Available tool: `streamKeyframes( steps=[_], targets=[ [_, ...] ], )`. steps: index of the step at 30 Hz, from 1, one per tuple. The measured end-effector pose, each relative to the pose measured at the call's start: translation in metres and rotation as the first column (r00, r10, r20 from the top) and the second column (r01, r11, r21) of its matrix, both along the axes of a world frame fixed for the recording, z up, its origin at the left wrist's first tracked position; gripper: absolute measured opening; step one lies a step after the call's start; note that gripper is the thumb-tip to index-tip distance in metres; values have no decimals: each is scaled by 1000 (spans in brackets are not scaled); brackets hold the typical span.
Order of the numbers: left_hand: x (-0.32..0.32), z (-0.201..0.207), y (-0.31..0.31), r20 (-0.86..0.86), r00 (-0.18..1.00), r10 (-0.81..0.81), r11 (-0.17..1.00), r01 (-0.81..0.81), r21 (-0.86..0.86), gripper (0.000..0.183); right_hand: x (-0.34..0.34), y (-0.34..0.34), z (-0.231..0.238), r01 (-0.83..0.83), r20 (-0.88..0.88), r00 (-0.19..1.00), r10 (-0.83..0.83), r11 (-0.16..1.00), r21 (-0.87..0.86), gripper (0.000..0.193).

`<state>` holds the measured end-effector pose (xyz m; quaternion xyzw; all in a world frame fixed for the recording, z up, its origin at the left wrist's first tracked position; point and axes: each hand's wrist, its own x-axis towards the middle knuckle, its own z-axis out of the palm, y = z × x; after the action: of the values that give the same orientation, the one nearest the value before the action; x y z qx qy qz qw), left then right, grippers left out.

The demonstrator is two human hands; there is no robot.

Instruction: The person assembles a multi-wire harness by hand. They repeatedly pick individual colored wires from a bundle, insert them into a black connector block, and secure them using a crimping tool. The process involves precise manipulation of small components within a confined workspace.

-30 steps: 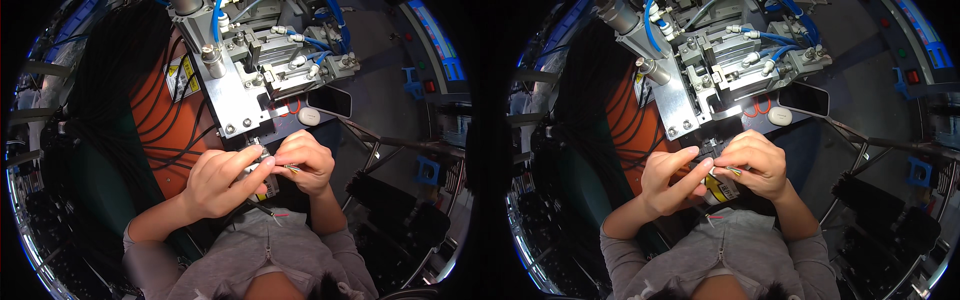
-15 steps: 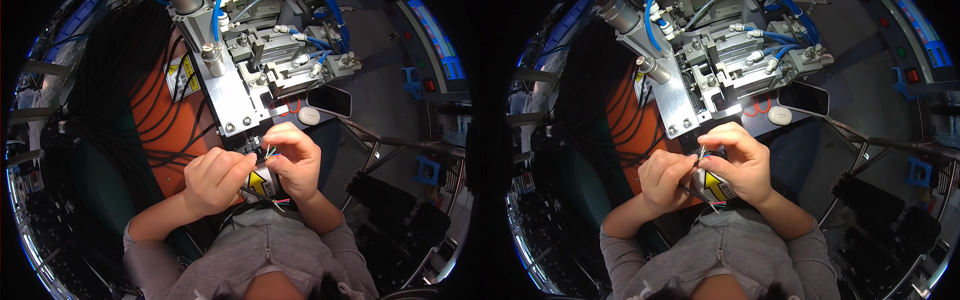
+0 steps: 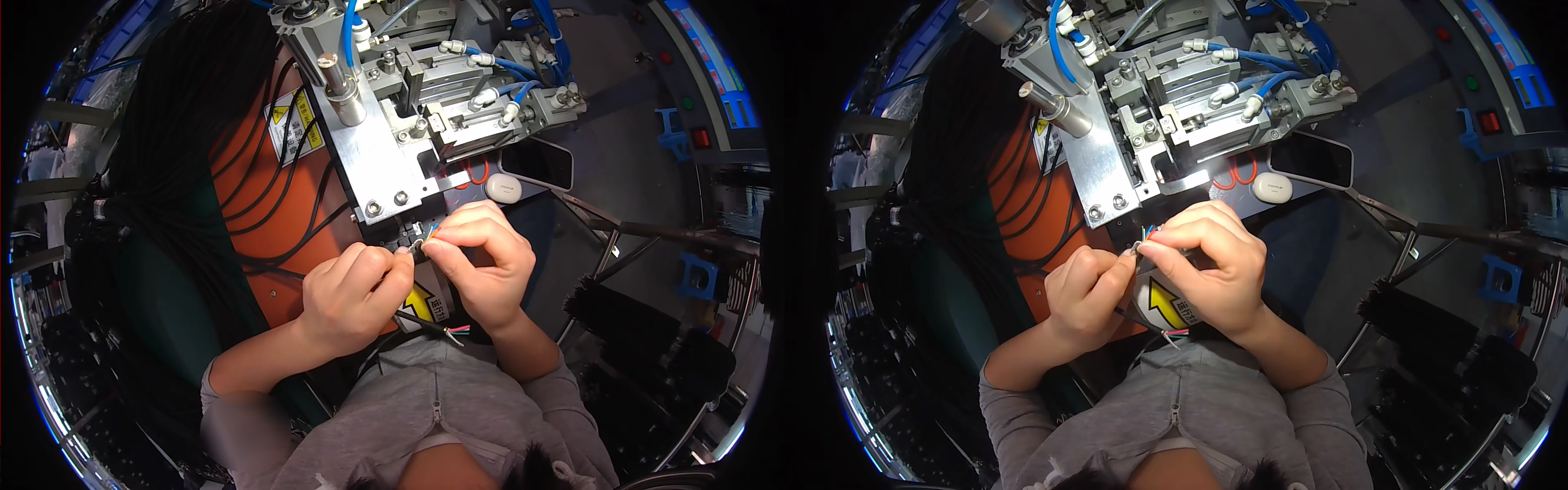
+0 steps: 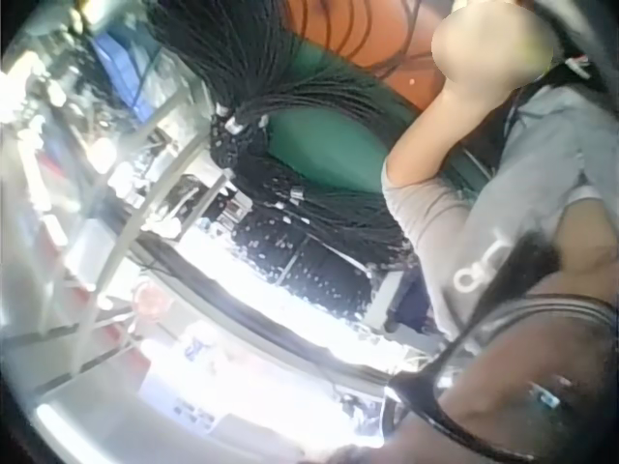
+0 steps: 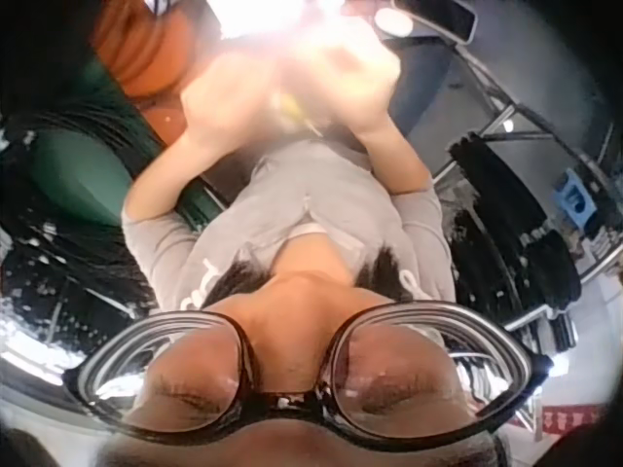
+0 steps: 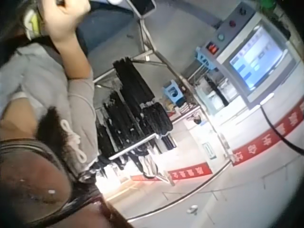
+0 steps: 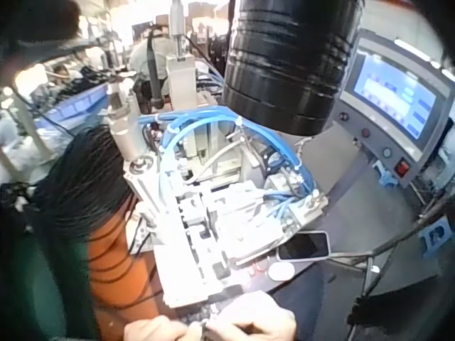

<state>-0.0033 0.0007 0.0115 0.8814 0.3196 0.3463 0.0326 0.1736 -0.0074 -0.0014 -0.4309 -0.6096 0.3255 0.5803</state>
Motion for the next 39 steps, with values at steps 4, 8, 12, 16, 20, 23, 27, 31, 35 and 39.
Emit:
streamKeyframes(
  steps=[4,8,12,16,20,23,27,31,35,39],
  targets=[
    [-4,6,5,-92,995,37,996,-30,83,24,14,4,5,-51,235,971,53,999,-17,14],
    [-6,4,8,-93,995,23,994,-13,107,30,25,3,-1,-237,-81,971,223,904,-357,14],
    [-4,-1,6,-100,995,19,996,-11,85,32,19,4,-9,-151,-32,989,147,972,-179,13],
    [-4,-11,2,-55,998,-14,1000,15,24,33,10,2,-13,-10,68,998,10,1000,3,16],
    [-3,-12,3,-8,1000,-13,1000,13,11,32,3,3,-10,62,132,988,-74,993,96,16],
    [-3,-7,4,-30,1000,-5,1000,5,22,32,8,5,-5,-3,193,981,-6,999,46,16],
    [-4,0,7,-57,998,2,999,1,52,34,22,7,-1,-138,97,983,153,980,-144,15],
    [-4,-2,9,-54,998,-9,996,14,92,34,21,7,-3,-105,85,990,112,991,-83,15],
    [-4,-10,10,-37,999,-17,995,21,101,29,15,5,-2,-48,119,991,52,998,-37,15],
    [-5,-10,10,-54,999,1,991,6,136,31,16,5,0,-46,193,980,52,998,-32,14]
  ],
)
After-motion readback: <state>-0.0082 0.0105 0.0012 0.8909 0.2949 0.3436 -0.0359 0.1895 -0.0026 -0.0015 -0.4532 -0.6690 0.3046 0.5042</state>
